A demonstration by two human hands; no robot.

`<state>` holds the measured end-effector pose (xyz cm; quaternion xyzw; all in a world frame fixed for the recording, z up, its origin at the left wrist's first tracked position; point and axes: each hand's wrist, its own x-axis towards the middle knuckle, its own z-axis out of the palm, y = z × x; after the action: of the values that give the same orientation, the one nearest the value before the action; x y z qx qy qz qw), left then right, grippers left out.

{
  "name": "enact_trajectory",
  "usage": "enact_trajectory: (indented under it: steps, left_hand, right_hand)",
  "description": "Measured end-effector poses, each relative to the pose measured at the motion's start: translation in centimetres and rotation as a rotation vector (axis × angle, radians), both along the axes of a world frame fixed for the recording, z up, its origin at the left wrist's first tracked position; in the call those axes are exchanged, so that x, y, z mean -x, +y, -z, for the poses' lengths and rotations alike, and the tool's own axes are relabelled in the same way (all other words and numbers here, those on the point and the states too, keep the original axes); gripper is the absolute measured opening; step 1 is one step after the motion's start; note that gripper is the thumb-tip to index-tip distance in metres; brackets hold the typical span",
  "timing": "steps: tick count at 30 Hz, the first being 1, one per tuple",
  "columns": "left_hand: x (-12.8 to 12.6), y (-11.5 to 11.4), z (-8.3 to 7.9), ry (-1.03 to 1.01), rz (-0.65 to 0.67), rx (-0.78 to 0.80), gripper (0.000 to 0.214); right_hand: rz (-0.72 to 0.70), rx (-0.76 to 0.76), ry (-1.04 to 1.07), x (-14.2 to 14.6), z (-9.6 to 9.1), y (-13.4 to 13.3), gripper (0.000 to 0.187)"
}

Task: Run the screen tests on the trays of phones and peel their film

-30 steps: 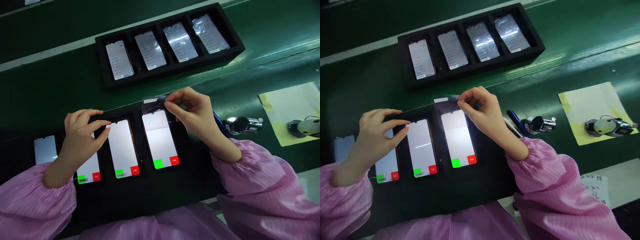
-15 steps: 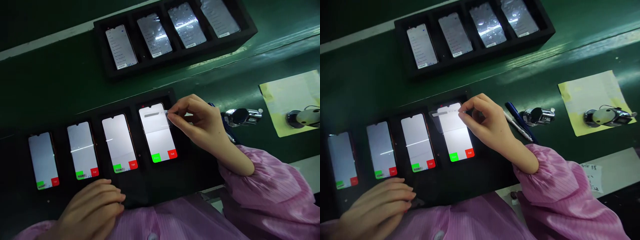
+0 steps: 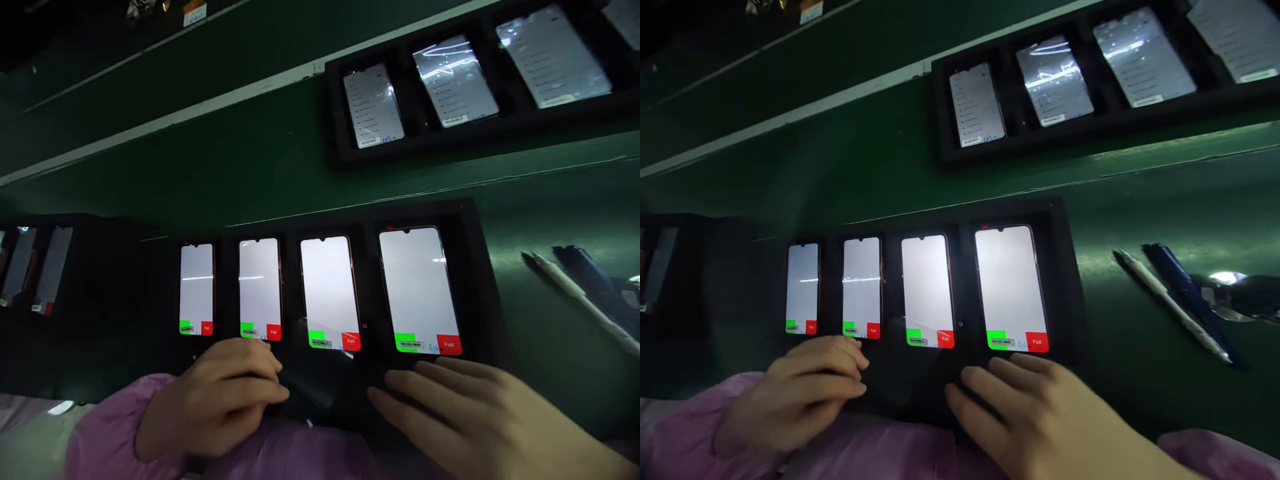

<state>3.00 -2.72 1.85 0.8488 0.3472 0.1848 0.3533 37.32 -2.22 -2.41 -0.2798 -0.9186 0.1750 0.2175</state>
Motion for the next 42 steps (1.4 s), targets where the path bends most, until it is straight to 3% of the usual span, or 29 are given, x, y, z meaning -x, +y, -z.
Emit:
enact_trajectory:
  steps: [4, 10, 14, 16, 18, 21, 23, 26, 29, 33, 35, 36, 39, 42]
  left_hand:
    - [1.7, 3.5, 0.0, 0.021, -0.009, -0.112, 0.028]
    - [1.9, 7.6, 1.1, 0.051, 0.006, -0.204, 0.023]
    - [3.2, 9.5, 2.3, 0.233, -0.265, -0.322, 0.016]
    - [4.1, 10.3, 3.0, 0.410, -0.384, -0.363, 0.017]
    - [4.8, 10.9, 3.7, 0.489, -0.422, -0.371, 0.023]
    - [5.2, 11.5, 4.3, 0.472, -0.426, -0.360, 0.023]
    - [5.1, 11.7, 4.4, 0.469, -0.415, -0.350, 0.021]
    - [4.8, 11.7, 4.0, 0.500, -0.400, -0.383, 0.023]
    - [4.4, 11.7, 3.7, 0.522, -0.384, -0.397, 0.021]
    - [4.1, 11.8, 4.2, 0.441, -0.367, -0.396, 0.013]
    - [4.0, 11.8, 4.6, 0.411, -0.386, -0.439, 0.010]
    - [4.0, 11.8, 4.7, 0.401, -0.398, -0.459, 0.008]
    - [3.9, 11.9, 4.8, 0.387, -0.416, -0.472, 0.006]
    - [3.8, 12.0, 4.3, 0.380, -0.401, -0.440, 0.008]
  right_hand:
    - [-0.061, -0.138, -0.076, 2.5, 0.1, 0.3, 0.038]
    - [-0.009, -0.211, -0.125, 3.0, 0.1, 0.9, 0.027]
    - [0.005, -0.239, -0.082, 4.2, 0.2, 3.8, 0.022]
    - [0.022, -0.164, -0.012, 4.9, 0.8, 6.5, 0.021]
    - [0.149, 0.027, 0.138, 5.3, 1.5, 9.4, 0.015]
    - [0.378, 0.305, 0.364, 5.5, 1.8, 12.7, 0.006]
    - [0.481, 0.406, 0.441, 5.4, 1.4, 13.6, 0.008]
    - [0.559, 0.502, 0.512, 5.1, 0.7, 13.4, 0.013]
    - [0.563, 0.505, 0.547, 5.0, 0.3, 12.3, 0.016]
    - [0.534, 0.641, 0.522, 5.0, 0.3, 10.3, 0.017]
    - [0.445, 0.669, 0.447, 5.0, 0.7, 9.1, 0.011]
    - [0.378, 0.637, 0.385, 5.0, 0.9, 8.5, 0.010]
    - [0.218, 0.442, 0.177, 5.3, 1.9, 6.8, 0.033]
    - [0.247, 0.215, 0.107, 6.3, 3.1, 6.2, 0.042]
